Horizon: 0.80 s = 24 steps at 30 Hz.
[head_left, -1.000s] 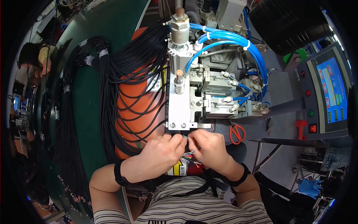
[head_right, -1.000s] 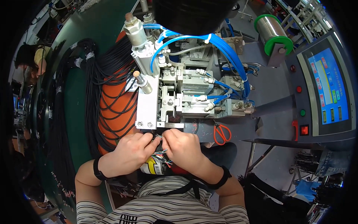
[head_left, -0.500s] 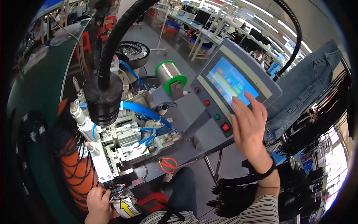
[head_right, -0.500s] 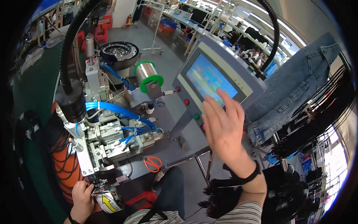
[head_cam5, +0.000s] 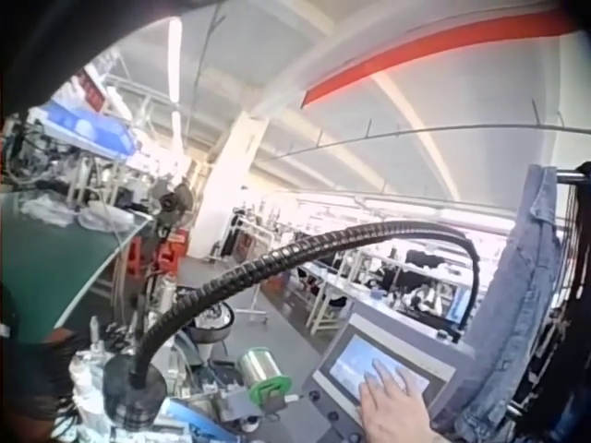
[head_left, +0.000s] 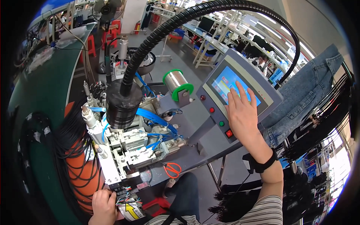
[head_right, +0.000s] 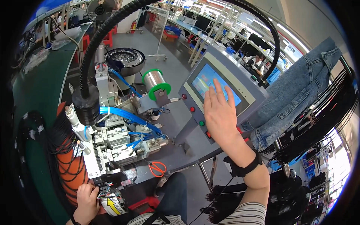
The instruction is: The person operates a control panel, inserts wires into a machine by hand, and then gathers the processed cables into a bundle.
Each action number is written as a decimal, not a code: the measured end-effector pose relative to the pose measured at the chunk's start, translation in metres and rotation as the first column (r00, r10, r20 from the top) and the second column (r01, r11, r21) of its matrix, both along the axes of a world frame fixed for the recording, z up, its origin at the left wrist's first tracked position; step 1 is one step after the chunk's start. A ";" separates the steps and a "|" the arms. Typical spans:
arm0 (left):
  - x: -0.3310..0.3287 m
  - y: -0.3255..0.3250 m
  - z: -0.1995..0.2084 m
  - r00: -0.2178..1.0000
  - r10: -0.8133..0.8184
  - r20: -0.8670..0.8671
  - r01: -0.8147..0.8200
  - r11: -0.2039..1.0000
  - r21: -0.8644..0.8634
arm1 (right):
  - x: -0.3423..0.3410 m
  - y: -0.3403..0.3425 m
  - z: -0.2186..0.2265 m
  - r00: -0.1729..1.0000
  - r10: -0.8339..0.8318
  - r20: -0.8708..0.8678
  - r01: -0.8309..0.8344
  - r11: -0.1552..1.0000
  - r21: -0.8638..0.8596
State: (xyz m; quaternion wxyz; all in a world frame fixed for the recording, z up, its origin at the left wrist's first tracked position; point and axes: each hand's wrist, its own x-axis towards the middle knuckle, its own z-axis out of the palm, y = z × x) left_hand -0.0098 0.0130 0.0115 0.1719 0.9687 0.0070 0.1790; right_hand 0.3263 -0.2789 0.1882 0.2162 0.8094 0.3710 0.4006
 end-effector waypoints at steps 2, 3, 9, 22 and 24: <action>-0.001 0.002 0.000 1.000 -0.005 0.004 0.005 1.000 0.005 | -0.007 0.006 0.000 0.999 -0.026 -0.020 0.026 1.000 -0.004; -0.002 0.003 -0.001 1.000 -0.003 0.009 0.003 1.000 0.008 | -0.013 0.013 -0.002 1.000 -0.013 -0.026 0.013 1.000 -0.002; -0.010 0.008 -0.005 0.997 0.030 -0.069 -0.028 0.999 0.040 | -0.076 0.025 -0.047 0.879 0.366 -0.305 -0.277 0.913 0.299; -0.008 -0.004 -0.010 0.986 0.161 -0.037 -0.157 0.982 0.104 | -0.156 0.090 -0.187 -0.158 0.837 -0.524 0.188 0.546 0.816; -0.013 -0.004 -0.009 0.985 0.163 -0.059 -0.160 0.986 0.050 | -0.173 0.102 -0.187 -0.420 0.782 -0.461 0.341 0.607 0.718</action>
